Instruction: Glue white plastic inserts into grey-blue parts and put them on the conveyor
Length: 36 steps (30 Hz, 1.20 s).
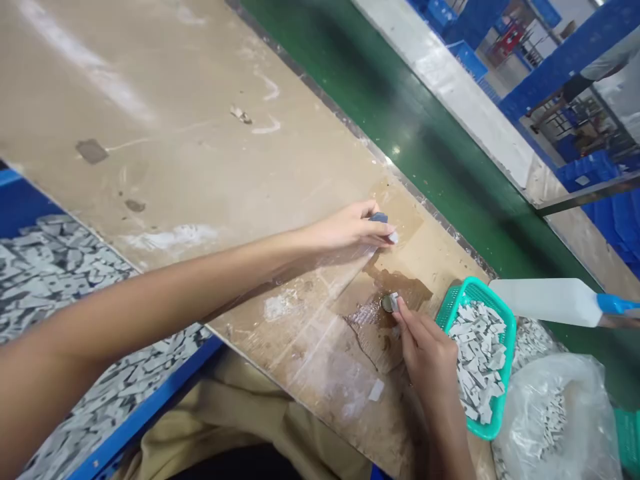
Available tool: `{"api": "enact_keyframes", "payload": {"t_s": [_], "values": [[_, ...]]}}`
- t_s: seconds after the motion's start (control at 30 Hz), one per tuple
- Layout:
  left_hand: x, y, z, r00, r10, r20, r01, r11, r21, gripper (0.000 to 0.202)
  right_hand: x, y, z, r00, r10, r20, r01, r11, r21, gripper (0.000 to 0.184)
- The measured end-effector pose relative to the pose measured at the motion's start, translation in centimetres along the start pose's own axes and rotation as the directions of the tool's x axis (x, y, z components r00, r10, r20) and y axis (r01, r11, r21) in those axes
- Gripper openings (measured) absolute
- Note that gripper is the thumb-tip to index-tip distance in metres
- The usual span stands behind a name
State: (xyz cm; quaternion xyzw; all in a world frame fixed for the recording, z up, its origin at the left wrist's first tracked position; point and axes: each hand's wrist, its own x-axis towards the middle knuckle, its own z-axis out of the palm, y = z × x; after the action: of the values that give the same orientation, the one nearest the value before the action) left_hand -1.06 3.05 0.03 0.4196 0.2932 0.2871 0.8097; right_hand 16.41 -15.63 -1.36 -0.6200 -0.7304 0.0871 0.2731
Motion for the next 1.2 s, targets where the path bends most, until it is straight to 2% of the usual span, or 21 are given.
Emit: {"api": "enact_keyframes", "payload": {"t_s": [0.07, 0.17, 0.3, 0.5, 0.63, 0.73, 0.83, 0.97, 1.07, 1.2], "values": [[-0.1, 0.0, 0.1, 0.997, 0.067, -0.034, -0.065, 0.996, 0.067, 0.025, -0.2, 0.1, 0.1, 1.000, -0.012, 0.024, 0.013, 0.999, -0.050, 0.035], [-0.2, 0.0, 0.3, 0.993, 0.109, -0.042, -0.103, 0.987, 0.123, 0.026, -0.4, 0.2, 0.0, 0.997, -0.030, 0.070, 0.035, 0.996, -0.083, 0.039], [-0.3, -0.2, 0.3, 0.994, 0.107, -0.023, -0.099, 0.971, 0.218, 0.025, -0.4, 0.0, -0.2, 0.996, -0.023, 0.085, 0.031, 0.995, -0.091, 0.038], [-0.6, -0.8, 0.3, 0.992, 0.104, -0.069, -0.075, 0.940, 0.332, 0.031, -0.3, -0.3, -0.2, 0.994, 0.016, 0.111, -0.005, 0.995, -0.102, 0.037], [-0.6, -1.0, 0.4, 0.998, 0.061, 0.012, -0.061, 0.949, 0.310, 0.026, -0.3, -0.4, -0.2, 0.994, 0.014, 0.111, -0.007, 0.998, -0.062, 0.038], [-0.6, -1.4, 0.6, 0.999, 0.014, 0.037, -0.022, 0.972, 0.235, 0.024, -0.1, -0.7, -0.5, 0.998, 0.038, 0.052, -0.038, 0.999, -0.014, 0.039], [-0.8, -2.1, 0.9, 0.998, -0.036, 0.044, 0.025, 0.974, 0.227, 0.023, 0.1, -1.1, -1.2, 0.987, 0.158, -0.031, -0.156, 0.986, 0.066, 0.034], [-1.6, -3.2, 1.7, 0.989, -0.064, 0.135, 0.019, 0.949, 0.315, 0.016, 0.2, -1.5, -2.1, 0.936, 0.330, -0.127, -0.297, 0.928, 0.224, 0.031], [-2.4, -3.9, 2.4, 0.969, -0.082, 0.234, 0.007, 0.952, 0.307, 0.018, 0.1, -1.5, -2.4, 0.921, 0.346, -0.181, -0.280, 0.908, 0.312, 0.033], [-3.0, -4.5, 3.0, 0.933, -0.134, 0.333, 0.041, 0.961, 0.273, 0.020, 0.0, -1.4, -2.5, 0.949, 0.271, -0.164, -0.206, 0.922, 0.329, 0.036]]}}
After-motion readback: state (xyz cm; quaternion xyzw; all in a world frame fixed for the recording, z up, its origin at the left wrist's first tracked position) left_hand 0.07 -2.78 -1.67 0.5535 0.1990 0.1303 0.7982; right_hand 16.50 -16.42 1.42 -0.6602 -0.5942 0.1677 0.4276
